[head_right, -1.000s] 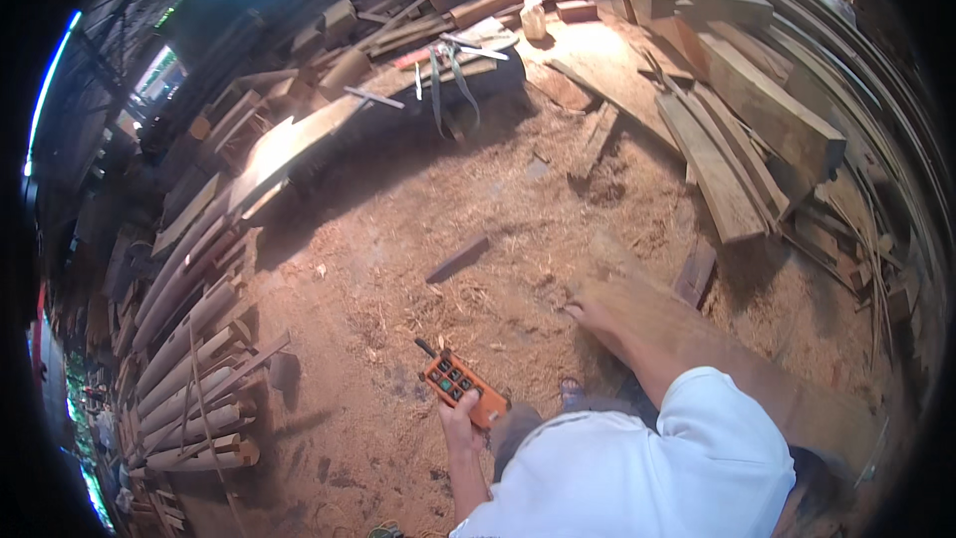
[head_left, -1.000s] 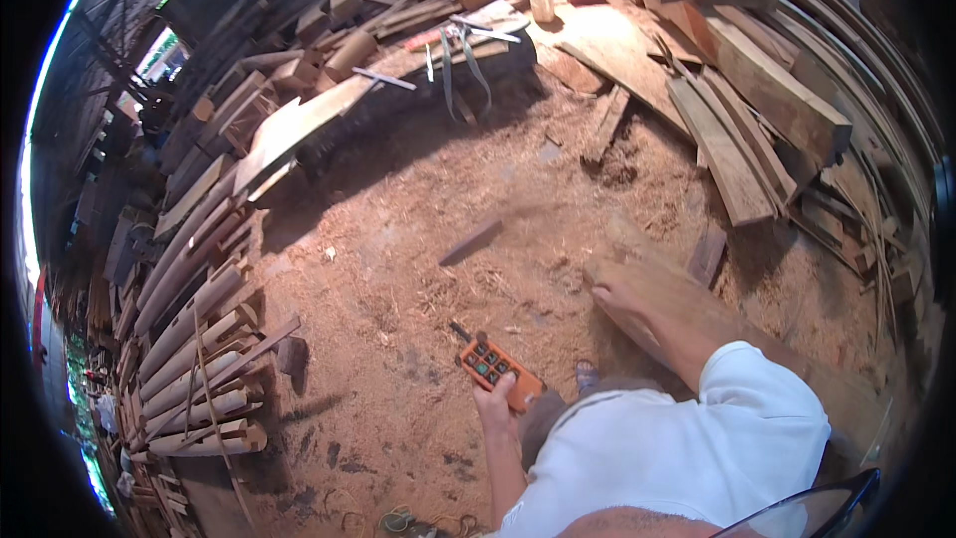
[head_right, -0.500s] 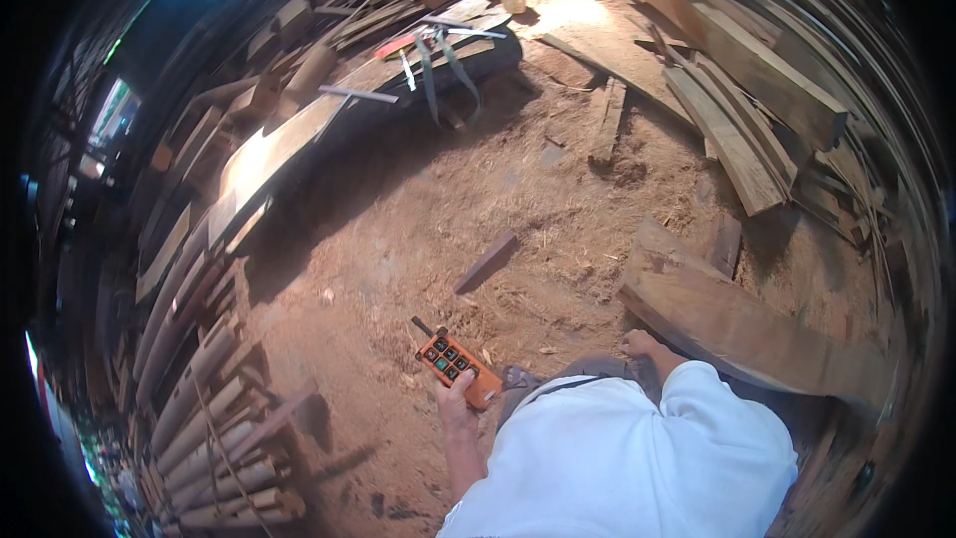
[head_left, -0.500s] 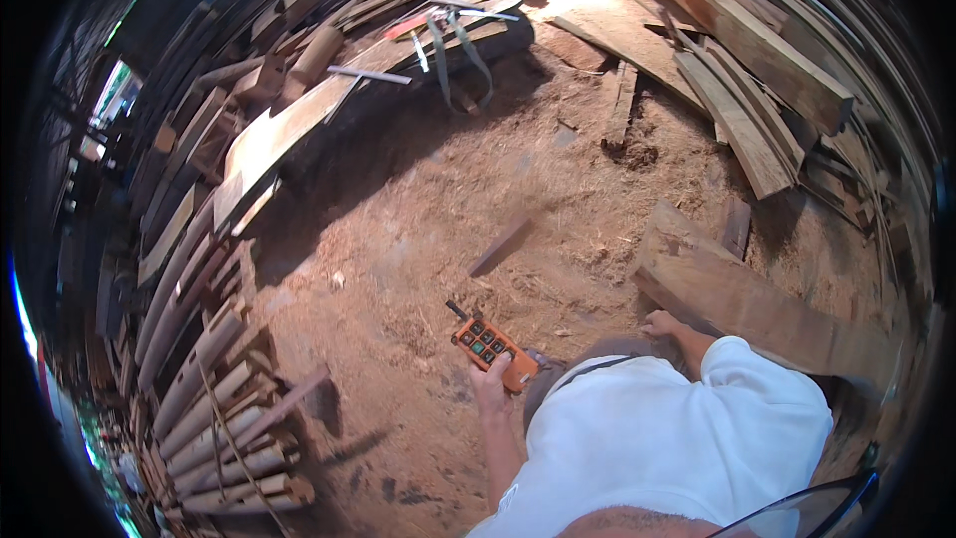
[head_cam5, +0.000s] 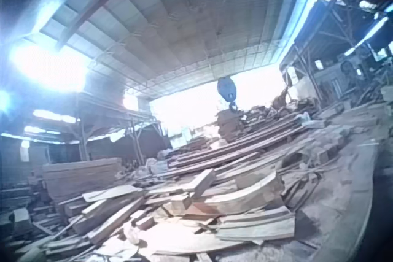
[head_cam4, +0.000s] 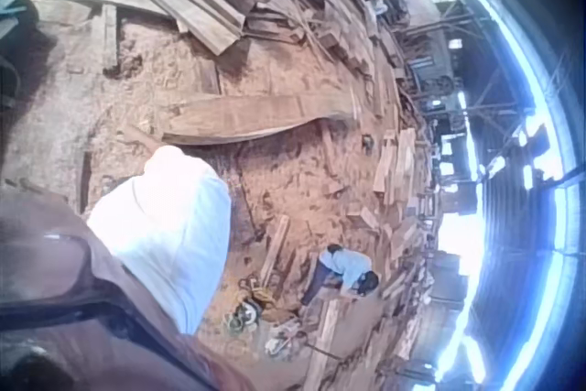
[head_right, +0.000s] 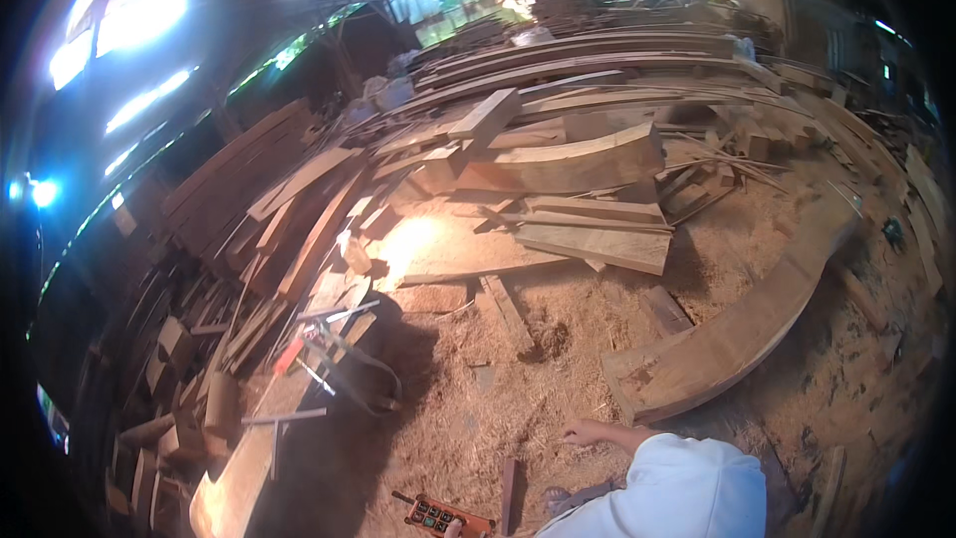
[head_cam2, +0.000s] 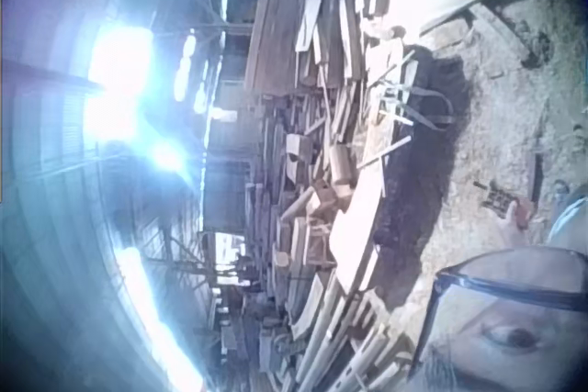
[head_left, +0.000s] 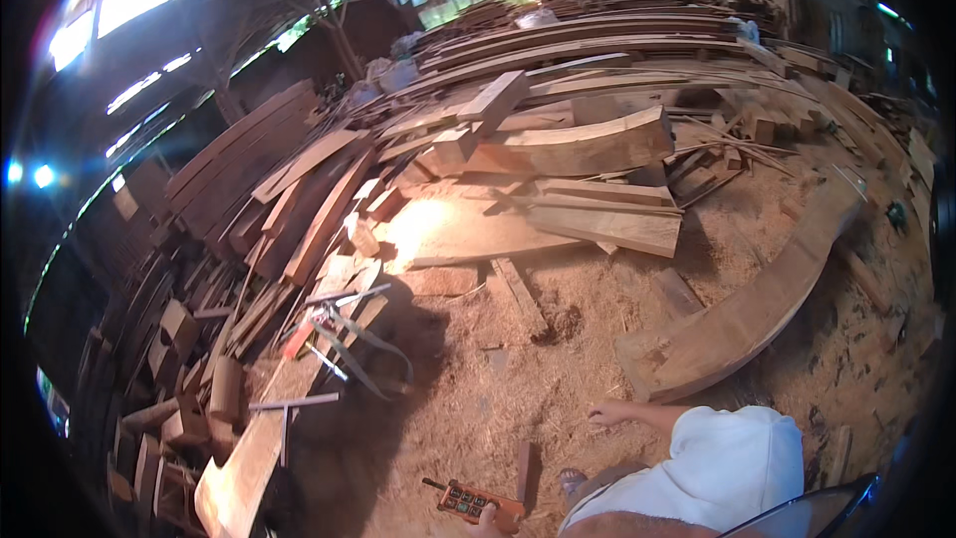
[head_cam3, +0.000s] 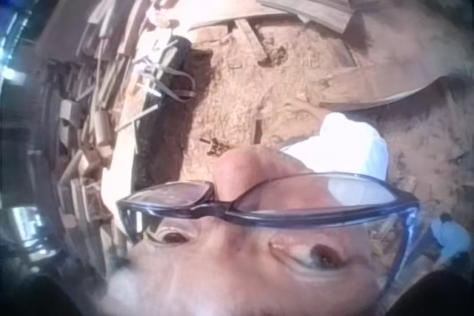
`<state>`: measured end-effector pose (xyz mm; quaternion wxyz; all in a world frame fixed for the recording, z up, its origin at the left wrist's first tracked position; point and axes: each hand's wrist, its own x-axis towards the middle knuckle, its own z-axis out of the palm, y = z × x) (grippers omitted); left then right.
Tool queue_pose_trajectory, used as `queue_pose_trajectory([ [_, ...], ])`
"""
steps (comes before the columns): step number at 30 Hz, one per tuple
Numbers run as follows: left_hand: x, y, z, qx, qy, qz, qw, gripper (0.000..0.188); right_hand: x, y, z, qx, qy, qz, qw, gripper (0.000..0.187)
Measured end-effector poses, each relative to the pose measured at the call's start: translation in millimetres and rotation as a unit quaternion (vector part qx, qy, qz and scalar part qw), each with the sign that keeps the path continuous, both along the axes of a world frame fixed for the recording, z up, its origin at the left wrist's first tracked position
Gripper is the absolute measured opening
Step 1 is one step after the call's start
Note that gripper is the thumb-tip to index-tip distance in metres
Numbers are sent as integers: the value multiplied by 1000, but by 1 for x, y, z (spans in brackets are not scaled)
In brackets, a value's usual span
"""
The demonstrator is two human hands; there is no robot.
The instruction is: The person clears wood scraps and sawdust from the floor of a woodworking shop. They use a wooden stick to sweep debris, pick up planks by hand, and operate a remote control for an overhead hoist. The person also wipes a metal tool with a cloth.
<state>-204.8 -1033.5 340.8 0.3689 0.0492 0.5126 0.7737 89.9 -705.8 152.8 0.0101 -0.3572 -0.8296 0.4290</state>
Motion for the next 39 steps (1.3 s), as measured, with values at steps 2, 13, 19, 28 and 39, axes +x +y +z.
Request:
queue_pose_trajectory([
  [2, -36, 16, 4, 7, -2, -16, 1000, 53, -34, 15, 10, 53, 39, -41, 997, 37],
  [13, -229, 87, 6, 66, -23, -101, 992, 54, -236, 94, 141, 0, 82, -192, 978, 42],
  [19, -360, 136, 33, 1, -31, -143, 989, 43, -407, 7, 204, -127, 121, -188, 966, 43],
  [28, -482, 142, 60, 40, -5, -166, 985, 54, -637, -63, 264, -313, 300, -19, 901, 60],
  [39, -588, 168, 46, 47, -61, -151, 986, 51, -755, -18, 241, -346, 259, -26, 901, 63],
])
